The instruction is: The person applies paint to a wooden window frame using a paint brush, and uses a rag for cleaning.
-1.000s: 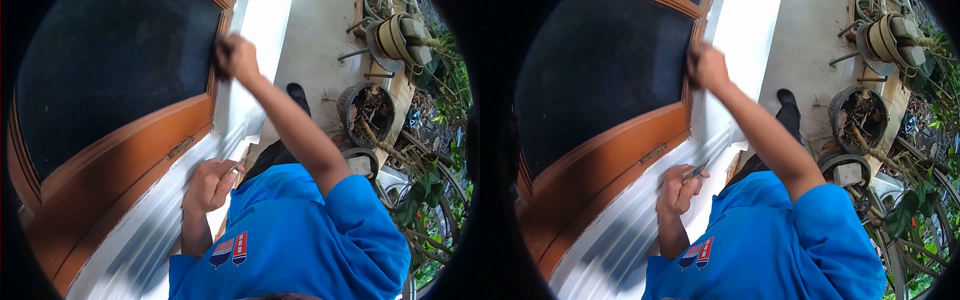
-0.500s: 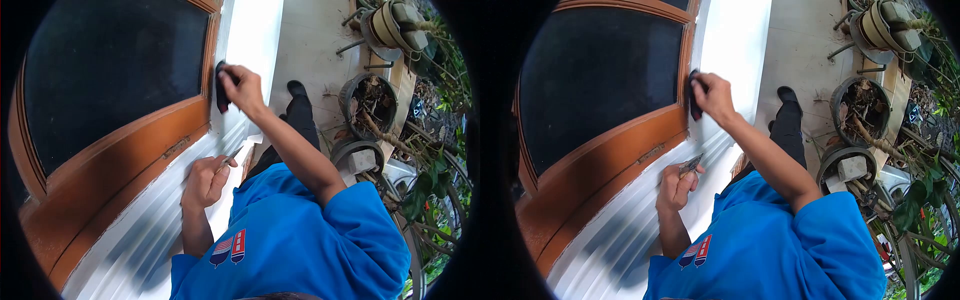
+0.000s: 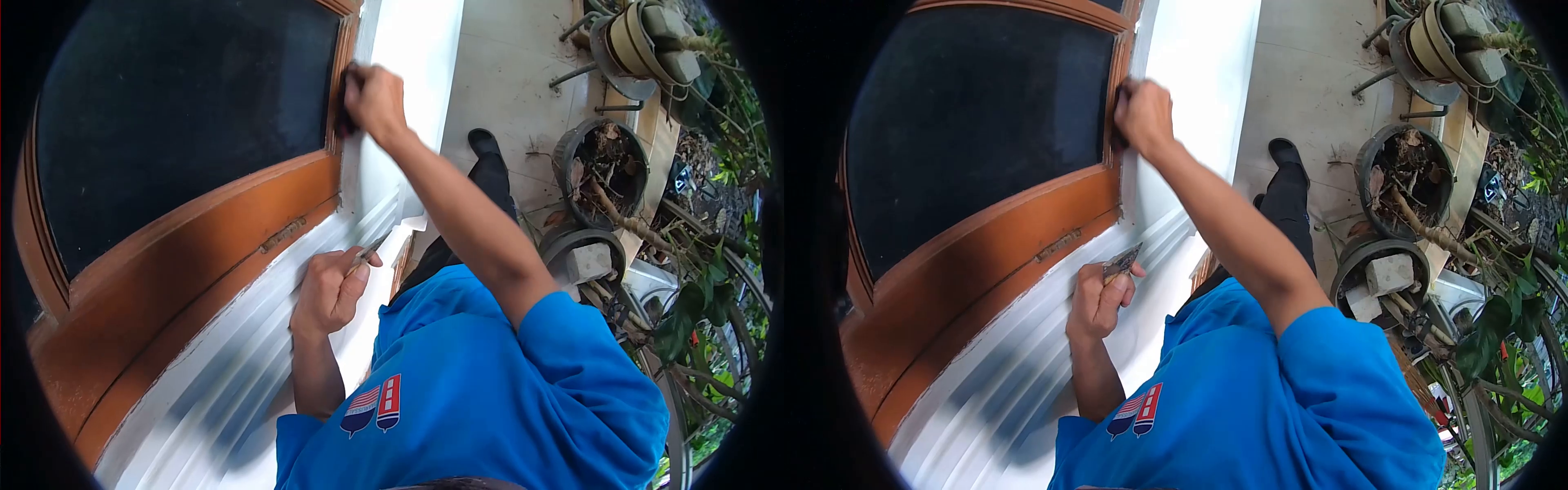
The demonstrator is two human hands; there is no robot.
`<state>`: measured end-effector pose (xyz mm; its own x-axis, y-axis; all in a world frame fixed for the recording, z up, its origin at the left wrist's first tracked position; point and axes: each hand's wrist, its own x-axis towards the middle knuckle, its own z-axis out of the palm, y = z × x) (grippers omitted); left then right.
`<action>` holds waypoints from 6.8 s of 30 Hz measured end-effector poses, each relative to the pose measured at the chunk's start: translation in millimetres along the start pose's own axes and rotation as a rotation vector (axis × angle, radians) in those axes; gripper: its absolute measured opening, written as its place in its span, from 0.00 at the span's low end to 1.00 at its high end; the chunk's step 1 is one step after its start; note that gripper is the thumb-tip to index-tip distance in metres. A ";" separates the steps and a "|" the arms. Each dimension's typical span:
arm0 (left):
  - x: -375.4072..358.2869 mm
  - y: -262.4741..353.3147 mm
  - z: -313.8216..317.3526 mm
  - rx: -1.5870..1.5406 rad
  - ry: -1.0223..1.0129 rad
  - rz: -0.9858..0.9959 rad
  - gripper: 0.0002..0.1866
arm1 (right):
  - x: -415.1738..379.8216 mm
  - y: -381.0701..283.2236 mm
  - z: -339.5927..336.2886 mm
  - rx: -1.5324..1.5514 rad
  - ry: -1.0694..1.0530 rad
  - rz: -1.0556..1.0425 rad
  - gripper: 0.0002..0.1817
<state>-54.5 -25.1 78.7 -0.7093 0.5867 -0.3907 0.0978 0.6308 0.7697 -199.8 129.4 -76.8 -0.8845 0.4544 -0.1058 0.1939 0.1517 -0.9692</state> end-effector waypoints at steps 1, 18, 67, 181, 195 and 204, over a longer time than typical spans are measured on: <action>0.3 0.2 0.1 -0.007 0.006 -0.009 0.17 | 13.7 -3.5 0.8 -0.005 0.038 0.000 0.10; -9.2 -12.6 39.2 -0.627 0.248 -0.105 0.24 | -171.2 32.8 -110.6 0.623 -0.413 0.368 0.12; 2.1 10.6 17.9 0.286 -0.100 -0.112 0.20 | -190.5 47.8 -108.1 0.226 -0.486 0.089 0.32; 28.7 -2.9 10.9 0.420 -0.434 -0.474 0.12 | -80.5 19.2 -21.7 0.198 -0.316 0.009 0.29; 31.6 -2.2 12.2 0.425 -0.431 -0.477 0.13 | -89.2 27.8 -9.3 0.183 -0.251 -0.025 0.27; 29.6 -7.4 11.1 0.426 -0.421 -0.444 0.12 | -75.7 23.7 -18.0 0.155 -0.303 0.020 0.28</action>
<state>-68.4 -6.7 55.8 -0.4257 0.3219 -0.8457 0.1874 0.9457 0.2656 -120.6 114.5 -87.8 -0.9717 0.1705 -0.1634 0.1657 -0.0006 -0.9862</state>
